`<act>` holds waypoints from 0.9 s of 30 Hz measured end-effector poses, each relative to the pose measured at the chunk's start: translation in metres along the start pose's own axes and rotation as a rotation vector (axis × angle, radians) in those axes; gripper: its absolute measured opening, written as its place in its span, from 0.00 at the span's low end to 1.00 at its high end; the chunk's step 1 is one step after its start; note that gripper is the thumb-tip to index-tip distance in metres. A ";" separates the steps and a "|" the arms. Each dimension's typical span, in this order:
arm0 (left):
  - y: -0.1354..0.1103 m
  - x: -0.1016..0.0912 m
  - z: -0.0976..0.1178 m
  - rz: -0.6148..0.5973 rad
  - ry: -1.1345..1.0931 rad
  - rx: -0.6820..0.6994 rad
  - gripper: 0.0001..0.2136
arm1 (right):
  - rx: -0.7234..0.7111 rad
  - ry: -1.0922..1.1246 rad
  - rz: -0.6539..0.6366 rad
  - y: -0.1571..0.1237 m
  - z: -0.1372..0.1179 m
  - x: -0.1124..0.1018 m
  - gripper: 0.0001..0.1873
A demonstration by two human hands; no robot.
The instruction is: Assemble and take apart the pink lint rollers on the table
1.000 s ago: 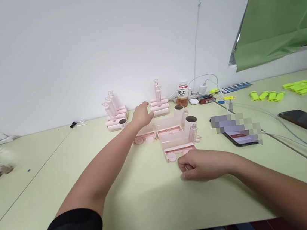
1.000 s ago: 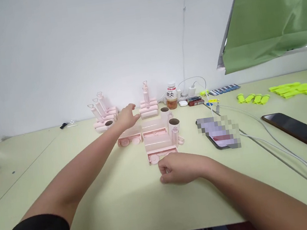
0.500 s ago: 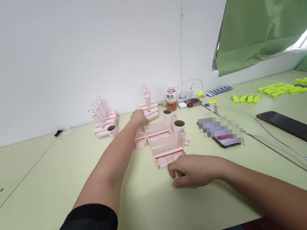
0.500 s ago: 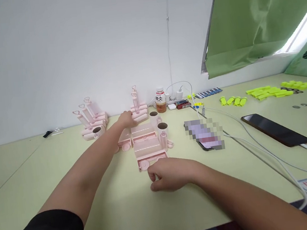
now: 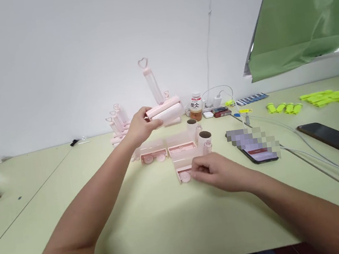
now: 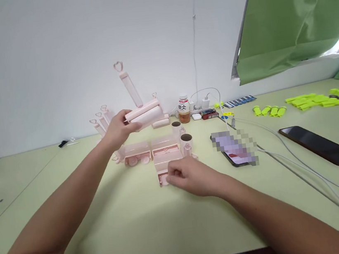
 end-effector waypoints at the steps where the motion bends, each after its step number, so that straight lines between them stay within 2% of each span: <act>1: -0.017 -0.009 0.007 -0.003 -0.108 0.036 0.19 | 0.006 0.076 0.100 -0.001 0.000 -0.004 0.13; 3: -0.050 -0.026 0.015 0.031 -0.273 0.096 0.21 | 0.015 0.246 0.269 -0.002 0.000 -0.011 0.13; 5: -0.078 -0.032 0.015 0.002 -0.430 0.070 0.28 | -0.021 0.411 0.333 -0.003 0.000 -0.010 0.13; 7: -0.101 -0.027 0.010 -0.035 -0.551 0.017 0.32 | -0.106 0.547 0.277 -0.003 -0.001 -0.003 0.23; 9: -0.119 -0.012 0.005 -0.074 -0.651 -0.029 0.33 | -0.187 0.617 0.177 -0.002 -0.003 0.009 0.34; 12: -0.137 0.017 -0.001 -0.106 -0.773 -0.102 0.32 | -0.262 0.667 0.098 -0.003 -0.005 0.025 0.38; 15: -0.146 0.038 -0.002 -0.138 -0.854 -0.163 0.32 | -0.276 0.777 0.109 -0.004 -0.005 0.030 0.30; 19: -0.150 0.054 0.002 -0.353 -0.920 -0.262 0.33 | -0.277 0.831 0.187 -0.005 -0.004 0.024 0.22; 21: -0.149 0.054 0.004 -0.409 -0.917 -0.256 0.32 | -0.300 0.813 0.242 -0.007 -0.005 0.019 0.21; 24: -0.141 0.039 0.000 -0.295 -0.788 -0.181 0.30 | -0.311 0.809 0.406 -0.012 -0.006 0.006 0.23; 27: -0.131 0.010 -0.014 -0.116 -0.429 -0.103 0.24 | -0.269 0.852 0.669 -0.017 -0.006 -0.014 0.23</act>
Point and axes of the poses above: each hand's wrist, its own y-axis towards the middle knuckle, its own x-axis out of the palm, z = x × y, the point moved 3 cm from there along y, towards the middle knuckle, and after that the axes turned 5 degrees about -y, right-handed, at the moved point
